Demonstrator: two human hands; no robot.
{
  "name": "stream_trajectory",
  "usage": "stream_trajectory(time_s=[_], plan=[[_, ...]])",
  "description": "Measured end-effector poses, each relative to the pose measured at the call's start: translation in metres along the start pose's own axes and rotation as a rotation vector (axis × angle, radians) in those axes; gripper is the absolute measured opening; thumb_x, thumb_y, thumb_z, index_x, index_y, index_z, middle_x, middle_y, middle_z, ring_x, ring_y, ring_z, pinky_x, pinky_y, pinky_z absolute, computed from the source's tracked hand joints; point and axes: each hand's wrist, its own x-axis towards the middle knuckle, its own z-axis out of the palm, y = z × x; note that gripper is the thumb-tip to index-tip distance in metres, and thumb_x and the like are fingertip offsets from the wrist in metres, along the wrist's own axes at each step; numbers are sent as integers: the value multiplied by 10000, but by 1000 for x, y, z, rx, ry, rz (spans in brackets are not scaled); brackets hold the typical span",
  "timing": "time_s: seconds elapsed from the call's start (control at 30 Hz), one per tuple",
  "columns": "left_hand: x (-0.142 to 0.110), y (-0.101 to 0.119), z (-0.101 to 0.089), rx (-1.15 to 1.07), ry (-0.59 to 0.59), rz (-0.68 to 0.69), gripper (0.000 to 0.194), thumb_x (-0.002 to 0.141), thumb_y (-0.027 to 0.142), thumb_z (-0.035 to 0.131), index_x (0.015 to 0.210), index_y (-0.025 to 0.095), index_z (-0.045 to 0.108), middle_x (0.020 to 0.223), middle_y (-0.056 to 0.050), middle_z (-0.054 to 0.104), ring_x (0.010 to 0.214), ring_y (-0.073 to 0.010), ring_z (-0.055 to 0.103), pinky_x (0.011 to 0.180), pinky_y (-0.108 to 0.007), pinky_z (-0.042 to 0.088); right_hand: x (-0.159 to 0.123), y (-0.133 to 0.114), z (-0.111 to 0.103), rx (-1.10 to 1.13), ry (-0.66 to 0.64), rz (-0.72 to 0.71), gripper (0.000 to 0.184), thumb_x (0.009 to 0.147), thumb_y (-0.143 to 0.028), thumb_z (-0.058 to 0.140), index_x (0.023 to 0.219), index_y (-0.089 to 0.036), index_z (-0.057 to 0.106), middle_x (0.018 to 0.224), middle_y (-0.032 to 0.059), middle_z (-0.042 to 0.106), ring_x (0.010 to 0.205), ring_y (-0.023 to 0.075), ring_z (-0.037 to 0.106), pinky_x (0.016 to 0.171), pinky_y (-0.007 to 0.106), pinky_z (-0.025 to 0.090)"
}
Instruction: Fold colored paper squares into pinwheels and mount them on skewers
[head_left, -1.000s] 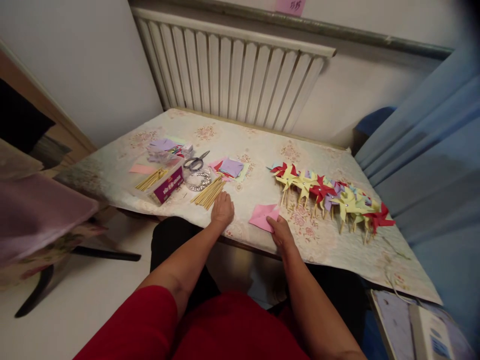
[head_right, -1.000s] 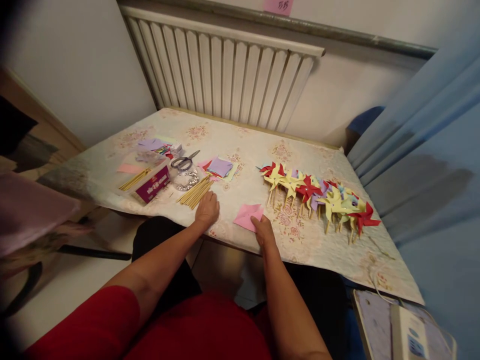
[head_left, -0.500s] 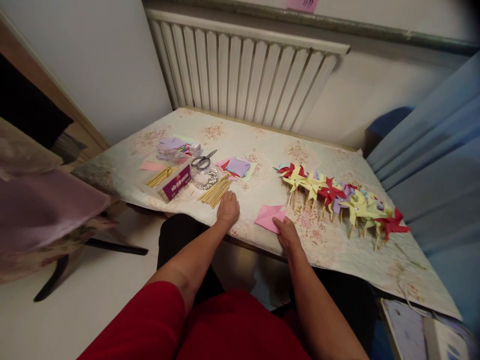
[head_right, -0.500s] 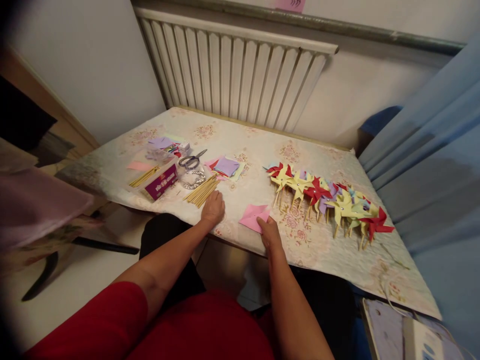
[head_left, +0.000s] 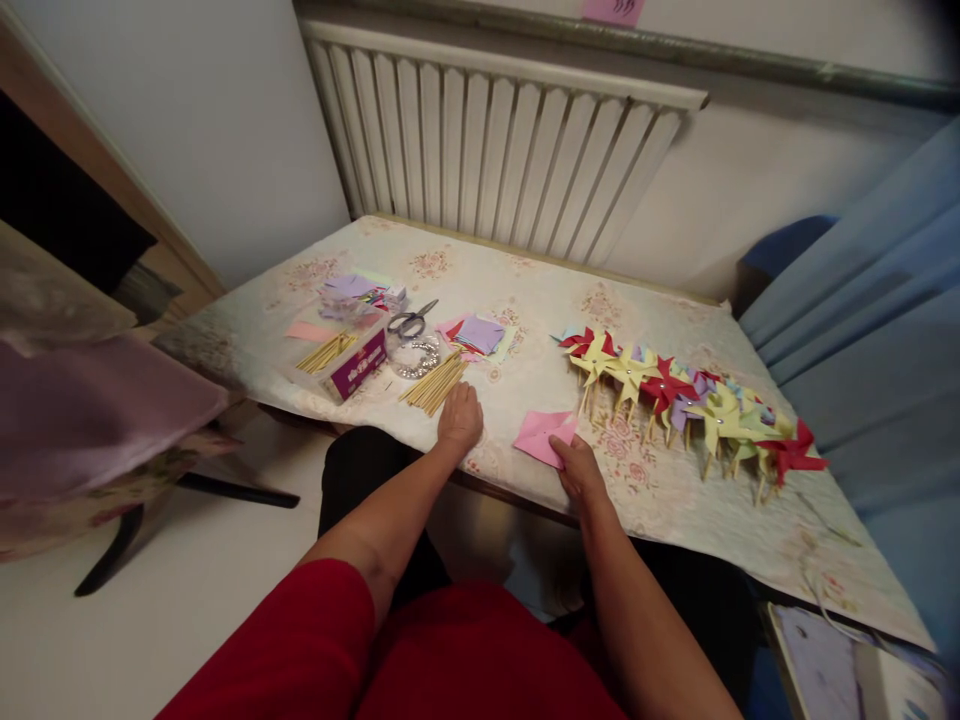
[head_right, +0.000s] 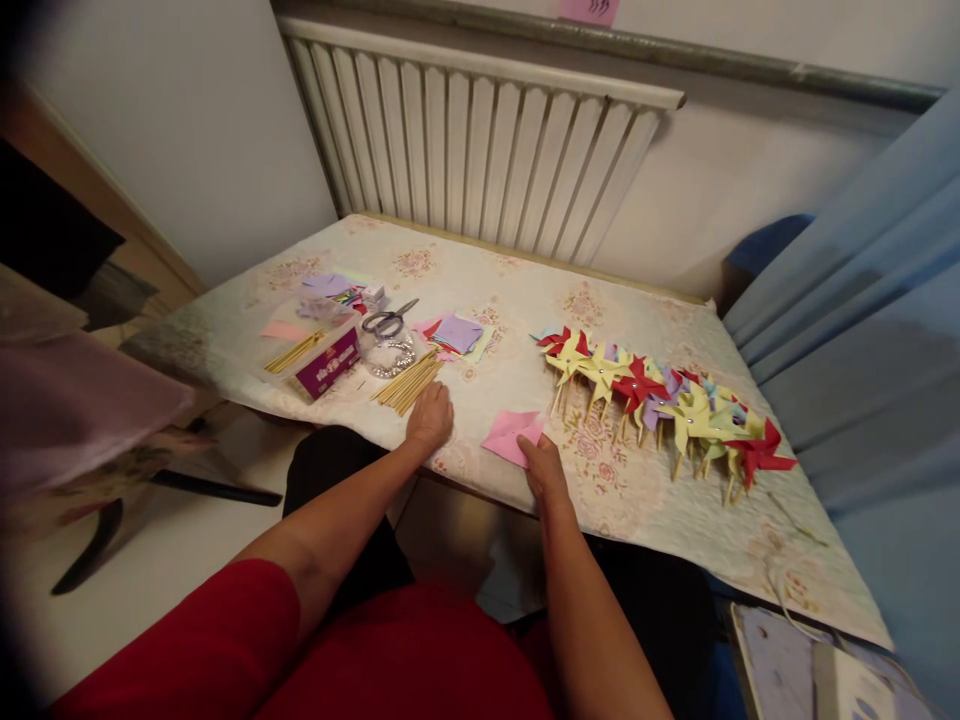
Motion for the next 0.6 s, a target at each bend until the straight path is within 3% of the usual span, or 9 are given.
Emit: stream_trajectory(time_s=[0.4, 0.6], plan=[[-15, -5, -10, -46, -42, 85, 358, 911, 143, 393, 1236, 126, 541, 1371, -176, 519, 1335, -263, 422, 1120, -450, 336, 2, -1, 0, -10, -16, 16, 335, 640, -428, 706, 896, -222, 643, 815, 49, 741, 822, 265, 689, 744, 397, 555], [-34, -19, -38, -113, -41, 119, 356, 915, 170, 405, 1244, 132, 533, 1337, -153, 543, 1272, -247, 465, 1103, -438, 371, 0, -3, 0, -16, -22, 27, 319, 648, -414, 707, 891, -215, 651, 795, 51, 740, 838, 272, 690, 734, 397, 558]])
